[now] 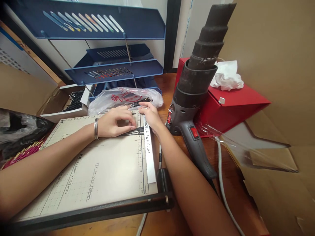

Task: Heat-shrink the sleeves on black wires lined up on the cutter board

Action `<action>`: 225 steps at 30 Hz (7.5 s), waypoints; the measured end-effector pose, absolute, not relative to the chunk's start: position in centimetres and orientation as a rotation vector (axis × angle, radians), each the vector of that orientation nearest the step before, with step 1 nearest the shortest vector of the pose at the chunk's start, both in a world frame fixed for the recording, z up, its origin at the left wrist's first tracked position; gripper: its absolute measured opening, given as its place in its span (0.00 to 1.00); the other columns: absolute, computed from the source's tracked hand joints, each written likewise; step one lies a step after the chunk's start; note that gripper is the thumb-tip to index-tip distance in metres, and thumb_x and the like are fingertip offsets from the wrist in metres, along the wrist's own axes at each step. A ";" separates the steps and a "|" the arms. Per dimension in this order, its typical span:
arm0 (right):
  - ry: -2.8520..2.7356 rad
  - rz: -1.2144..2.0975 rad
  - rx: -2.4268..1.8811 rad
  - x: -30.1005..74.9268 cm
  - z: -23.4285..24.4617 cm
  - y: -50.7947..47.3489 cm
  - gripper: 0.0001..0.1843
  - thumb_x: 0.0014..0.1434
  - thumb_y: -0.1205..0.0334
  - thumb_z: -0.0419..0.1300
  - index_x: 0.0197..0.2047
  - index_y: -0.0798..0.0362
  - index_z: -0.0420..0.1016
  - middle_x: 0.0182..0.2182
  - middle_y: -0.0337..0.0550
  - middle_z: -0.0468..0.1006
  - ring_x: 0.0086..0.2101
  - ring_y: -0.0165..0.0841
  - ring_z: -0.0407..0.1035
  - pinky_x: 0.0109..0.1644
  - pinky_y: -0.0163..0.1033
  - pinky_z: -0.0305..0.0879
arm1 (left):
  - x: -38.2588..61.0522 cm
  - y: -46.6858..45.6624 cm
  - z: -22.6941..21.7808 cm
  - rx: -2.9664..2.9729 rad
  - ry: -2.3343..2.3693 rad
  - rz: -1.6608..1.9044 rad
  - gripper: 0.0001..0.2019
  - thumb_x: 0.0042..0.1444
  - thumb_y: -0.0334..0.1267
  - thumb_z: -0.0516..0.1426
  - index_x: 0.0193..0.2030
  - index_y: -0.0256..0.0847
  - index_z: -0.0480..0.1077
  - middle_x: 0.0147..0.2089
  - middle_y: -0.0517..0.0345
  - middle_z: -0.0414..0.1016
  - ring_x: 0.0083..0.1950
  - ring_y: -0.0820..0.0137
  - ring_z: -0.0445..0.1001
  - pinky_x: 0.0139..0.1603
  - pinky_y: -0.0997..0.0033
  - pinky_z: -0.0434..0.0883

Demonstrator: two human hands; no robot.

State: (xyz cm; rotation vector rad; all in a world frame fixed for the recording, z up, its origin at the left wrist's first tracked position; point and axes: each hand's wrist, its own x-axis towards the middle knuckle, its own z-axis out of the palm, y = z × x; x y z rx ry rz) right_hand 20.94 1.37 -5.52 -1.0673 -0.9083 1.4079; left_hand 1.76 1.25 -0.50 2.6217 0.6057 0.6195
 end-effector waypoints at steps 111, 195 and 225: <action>-1.107 1.433 -0.962 21.8 -6.0 1.2 0.34 0.37 0.66 0.73 0.52 0.46 0.75 0.46 0.40 0.76 0.42 0.37 0.72 0.47 0.45 0.72 | -0.2 2.7 -1.1 2.848 1.105 0.672 0.14 0.66 0.47 0.60 0.35 0.44 0.84 0.33 0.53 0.85 0.38 0.61 0.73 0.42 0.56 0.60; -1.035 1.460 -0.967 21.5 -5.2 1.0 0.28 0.39 0.61 0.67 0.47 0.47 0.75 0.41 0.38 0.76 0.41 0.37 0.69 0.57 0.48 0.69 | 1.7 -0.2 -0.4 2.805 0.787 0.664 0.13 0.68 0.45 0.60 0.36 0.46 0.84 0.31 0.56 0.82 0.37 0.63 0.68 0.45 0.55 0.57; -1.028 1.448 -0.976 21.5 -5.1 1.0 0.28 0.37 0.61 0.68 0.47 0.48 0.76 0.39 0.37 0.75 0.41 0.38 0.69 0.58 0.49 0.68 | 0.1 1.8 -0.2 2.950 0.823 0.649 0.13 0.66 0.45 0.59 0.34 0.46 0.83 0.28 0.56 0.81 0.34 0.63 0.67 0.45 0.54 0.55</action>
